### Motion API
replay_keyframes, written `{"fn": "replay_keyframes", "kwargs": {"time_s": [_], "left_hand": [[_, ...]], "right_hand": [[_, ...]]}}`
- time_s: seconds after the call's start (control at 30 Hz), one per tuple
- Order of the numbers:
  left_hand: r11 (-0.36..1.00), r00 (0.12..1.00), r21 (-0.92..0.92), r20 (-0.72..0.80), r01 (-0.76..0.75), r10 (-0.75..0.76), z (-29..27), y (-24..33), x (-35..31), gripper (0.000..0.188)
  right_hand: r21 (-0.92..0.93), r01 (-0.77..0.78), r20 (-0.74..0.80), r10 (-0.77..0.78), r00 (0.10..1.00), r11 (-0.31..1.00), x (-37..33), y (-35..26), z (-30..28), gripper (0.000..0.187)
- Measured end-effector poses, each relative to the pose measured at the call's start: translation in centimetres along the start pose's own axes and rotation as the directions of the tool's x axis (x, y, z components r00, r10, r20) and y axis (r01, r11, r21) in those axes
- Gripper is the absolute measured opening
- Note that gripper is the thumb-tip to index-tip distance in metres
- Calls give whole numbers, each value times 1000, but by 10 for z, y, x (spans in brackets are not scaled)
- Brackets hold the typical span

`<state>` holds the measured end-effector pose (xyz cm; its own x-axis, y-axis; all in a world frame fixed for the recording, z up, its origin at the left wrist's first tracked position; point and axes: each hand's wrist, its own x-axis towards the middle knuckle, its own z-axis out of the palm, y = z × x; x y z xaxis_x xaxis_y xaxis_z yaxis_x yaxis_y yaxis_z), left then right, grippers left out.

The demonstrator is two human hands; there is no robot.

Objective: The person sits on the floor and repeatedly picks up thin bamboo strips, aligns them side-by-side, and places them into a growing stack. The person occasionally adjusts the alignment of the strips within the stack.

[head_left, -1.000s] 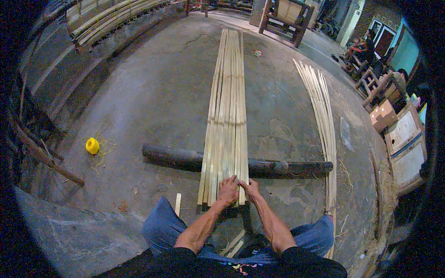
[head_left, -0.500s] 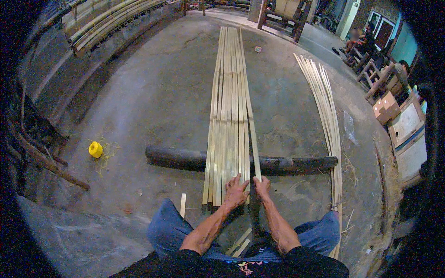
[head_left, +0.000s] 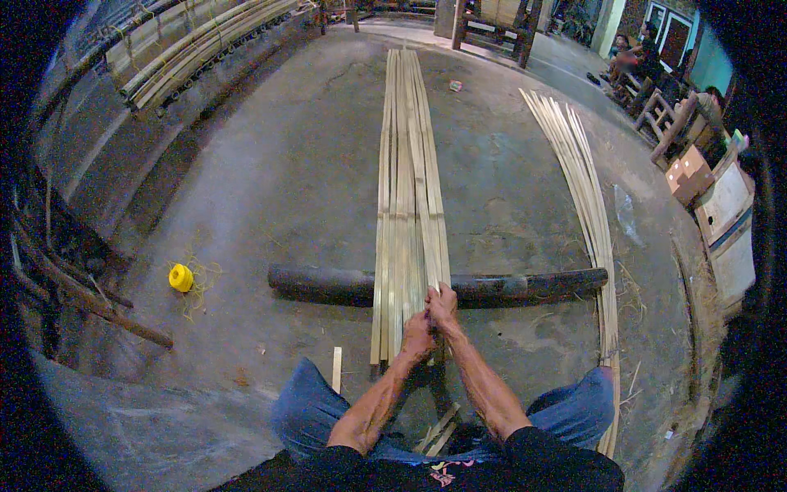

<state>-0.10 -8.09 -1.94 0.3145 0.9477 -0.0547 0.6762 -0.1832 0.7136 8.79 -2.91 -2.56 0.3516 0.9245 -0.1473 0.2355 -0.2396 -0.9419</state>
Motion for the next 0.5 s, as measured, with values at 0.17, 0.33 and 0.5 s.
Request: {"fn": "replay_keyframes", "kwargs": {"time_s": [0.17, 0.33, 0.5], "left_hand": [[978, 836, 109, -541, 178, -92, -32, -32, 3, 33], [846, 655, -213, -550, 489, -517, -36, -65, 5, 36], [624, 753, -564, -5, 541, -658, -24, -95, 4, 41]], "right_hand": [[-74, 26, -41, -29, 999, 997, -9, -8, 20, 18], [-31, 132, 35, -131, 991, 991, -32, 15, 33, 16], [-319, 133, -4, -142, 990, 938, -48, 26, 50, 15]]}}
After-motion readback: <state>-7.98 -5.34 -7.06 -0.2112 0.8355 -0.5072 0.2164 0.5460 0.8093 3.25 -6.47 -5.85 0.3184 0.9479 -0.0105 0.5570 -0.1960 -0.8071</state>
